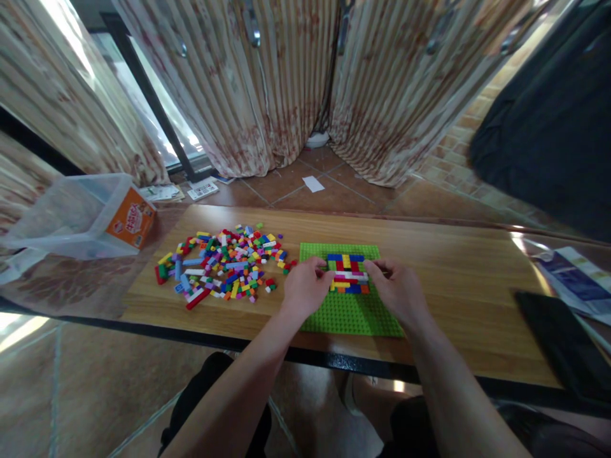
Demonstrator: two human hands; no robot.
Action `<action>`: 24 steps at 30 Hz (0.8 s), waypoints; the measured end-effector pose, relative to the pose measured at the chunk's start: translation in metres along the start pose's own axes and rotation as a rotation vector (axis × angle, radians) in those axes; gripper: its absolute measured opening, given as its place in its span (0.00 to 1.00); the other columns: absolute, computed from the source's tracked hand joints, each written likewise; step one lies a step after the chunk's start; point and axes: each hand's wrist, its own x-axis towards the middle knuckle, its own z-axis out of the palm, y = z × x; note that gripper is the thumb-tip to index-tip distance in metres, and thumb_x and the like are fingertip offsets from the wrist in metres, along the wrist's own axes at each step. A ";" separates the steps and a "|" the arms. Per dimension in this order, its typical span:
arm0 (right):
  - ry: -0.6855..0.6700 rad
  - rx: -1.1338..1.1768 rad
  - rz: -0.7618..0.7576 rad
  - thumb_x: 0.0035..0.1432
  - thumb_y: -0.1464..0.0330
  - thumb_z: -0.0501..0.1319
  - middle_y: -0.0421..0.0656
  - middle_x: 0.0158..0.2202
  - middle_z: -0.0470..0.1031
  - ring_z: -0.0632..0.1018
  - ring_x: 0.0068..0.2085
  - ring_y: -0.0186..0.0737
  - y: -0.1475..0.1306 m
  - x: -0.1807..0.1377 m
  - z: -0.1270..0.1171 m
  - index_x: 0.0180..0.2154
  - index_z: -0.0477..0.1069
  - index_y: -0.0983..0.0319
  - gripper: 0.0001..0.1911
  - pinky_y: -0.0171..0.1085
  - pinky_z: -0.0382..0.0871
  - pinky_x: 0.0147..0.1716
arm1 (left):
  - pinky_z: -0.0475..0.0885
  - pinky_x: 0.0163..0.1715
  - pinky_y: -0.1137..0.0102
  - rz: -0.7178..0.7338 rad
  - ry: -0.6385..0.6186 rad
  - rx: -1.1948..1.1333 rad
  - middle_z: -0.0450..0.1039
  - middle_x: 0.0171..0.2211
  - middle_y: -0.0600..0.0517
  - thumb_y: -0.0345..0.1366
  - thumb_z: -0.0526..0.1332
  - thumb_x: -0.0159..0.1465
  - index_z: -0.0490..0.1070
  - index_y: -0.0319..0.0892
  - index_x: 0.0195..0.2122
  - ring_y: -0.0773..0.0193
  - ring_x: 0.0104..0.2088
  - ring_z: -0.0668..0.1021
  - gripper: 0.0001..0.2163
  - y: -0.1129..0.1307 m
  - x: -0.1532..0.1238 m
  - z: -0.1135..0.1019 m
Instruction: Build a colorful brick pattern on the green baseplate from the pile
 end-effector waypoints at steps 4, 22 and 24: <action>0.004 -0.006 -0.012 0.56 0.51 0.56 0.45 0.27 0.80 0.76 0.28 0.42 -0.001 -0.001 0.000 0.32 0.79 0.62 0.23 0.39 0.64 0.29 | 0.73 0.38 0.65 -0.037 0.034 0.026 0.81 0.36 0.48 0.39 0.64 0.62 0.77 0.41 0.43 0.57 0.36 0.81 0.11 0.004 -0.001 0.002; 0.203 0.102 -0.112 0.58 0.55 0.58 0.43 0.26 0.77 0.76 0.28 0.41 -0.032 -0.013 0.019 0.31 0.76 0.60 0.16 0.38 0.67 0.29 | 0.73 0.36 0.69 0.070 0.082 -0.175 0.80 0.34 0.50 0.37 0.57 0.66 0.77 0.41 0.43 0.62 0.34 0.80 0.11 -0.010 -0.010 -0.014; 0.163 0.093 -0.162 0.59 0.55 0.58 0.43 0.27 0.77 0.76 0.28 0.42 -0.036 -0.016 0.027 0.31 0.76 0.60 0.16 0.39 0.67 0.30 | 0.73 0.36 0.69 0.082 0.120 -0.205 0.80 0.33 0.50 0.37 0.57 0.66 0.77 0.41 0.41 0.62 0.34 0.79 0.10 -0.014 -0.010 -0.019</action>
